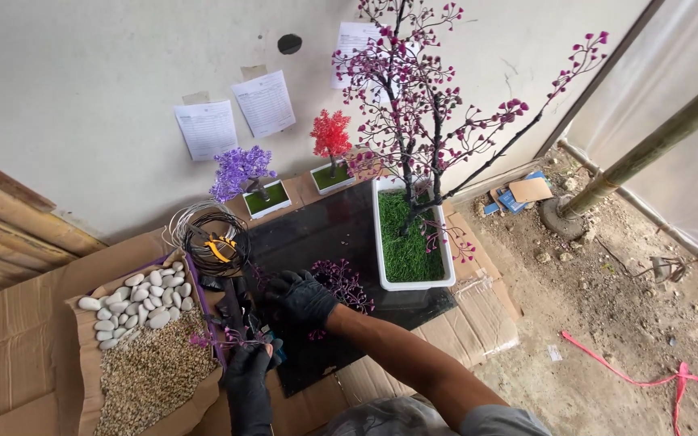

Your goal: Attaching small purple artificial flower sprigs to the branches of a larger artificial tree in a pot.

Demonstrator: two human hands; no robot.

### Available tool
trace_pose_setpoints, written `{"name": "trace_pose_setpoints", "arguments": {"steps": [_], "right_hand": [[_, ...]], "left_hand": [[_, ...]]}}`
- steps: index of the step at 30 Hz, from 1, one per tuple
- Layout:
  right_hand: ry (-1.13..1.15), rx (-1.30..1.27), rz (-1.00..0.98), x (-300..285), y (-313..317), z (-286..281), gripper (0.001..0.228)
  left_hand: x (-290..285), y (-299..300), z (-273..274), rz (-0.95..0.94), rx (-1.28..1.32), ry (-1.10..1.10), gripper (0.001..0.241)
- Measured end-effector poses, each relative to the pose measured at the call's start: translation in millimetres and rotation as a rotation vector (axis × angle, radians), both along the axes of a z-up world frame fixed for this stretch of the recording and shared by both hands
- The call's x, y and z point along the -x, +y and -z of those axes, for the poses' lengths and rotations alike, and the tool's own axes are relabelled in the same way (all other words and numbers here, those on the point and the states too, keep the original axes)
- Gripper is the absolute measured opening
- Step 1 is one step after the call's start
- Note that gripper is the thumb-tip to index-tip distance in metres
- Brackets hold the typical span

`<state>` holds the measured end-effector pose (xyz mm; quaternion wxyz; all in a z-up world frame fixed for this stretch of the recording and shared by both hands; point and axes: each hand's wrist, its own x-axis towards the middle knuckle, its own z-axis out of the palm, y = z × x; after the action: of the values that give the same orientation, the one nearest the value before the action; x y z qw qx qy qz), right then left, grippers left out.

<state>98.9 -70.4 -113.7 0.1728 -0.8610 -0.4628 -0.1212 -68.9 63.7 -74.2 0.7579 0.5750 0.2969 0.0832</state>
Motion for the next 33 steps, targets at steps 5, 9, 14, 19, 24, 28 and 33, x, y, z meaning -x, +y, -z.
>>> {"name": "trace_pose_setpoints", "arguments": {"steps": [5, 9, 14, 19, 24, 28, 33], "right_hand": [[-0.071, 0.021, 0.121, 29, -41, -5, 0.045], [0.012, 0.05, 0.168, 61, -81, -34, 0.062], [0.292, -0.489, 0.351, 97, -115, -100, 0.037], [0.087, -0.838, 0.492, 117, -132, -159, 0.023], [-0.05, -0.92, 0.462, 120, -153, -173, 0.016], [-0.105, -0.906, 0.52, 121, -171, -170, 0.013], [-0.259, -0.809, 0.632, 122, -181, -162, 0.008]], "left_hand": [[-10, -3, 0, 0.061, 0.024, -0.059, 0.016], [-24, -23, -45, 0.187, -0.032, 0.006, 0.026], [-53, -51, -75, 0.396, -0.074, -0.359, 0.01], [-72, -100, -86, 0.437, 0.144, -0.426, 0.008], [-88, -155, -57, 0.415, 0.454, -0.394, 0.02], [-90, -172, -43, 0.499, 0.494, -0.368, 0.019], [-77, -182, -93, 0.608, 0.148, -0.302, 0.031]]}}
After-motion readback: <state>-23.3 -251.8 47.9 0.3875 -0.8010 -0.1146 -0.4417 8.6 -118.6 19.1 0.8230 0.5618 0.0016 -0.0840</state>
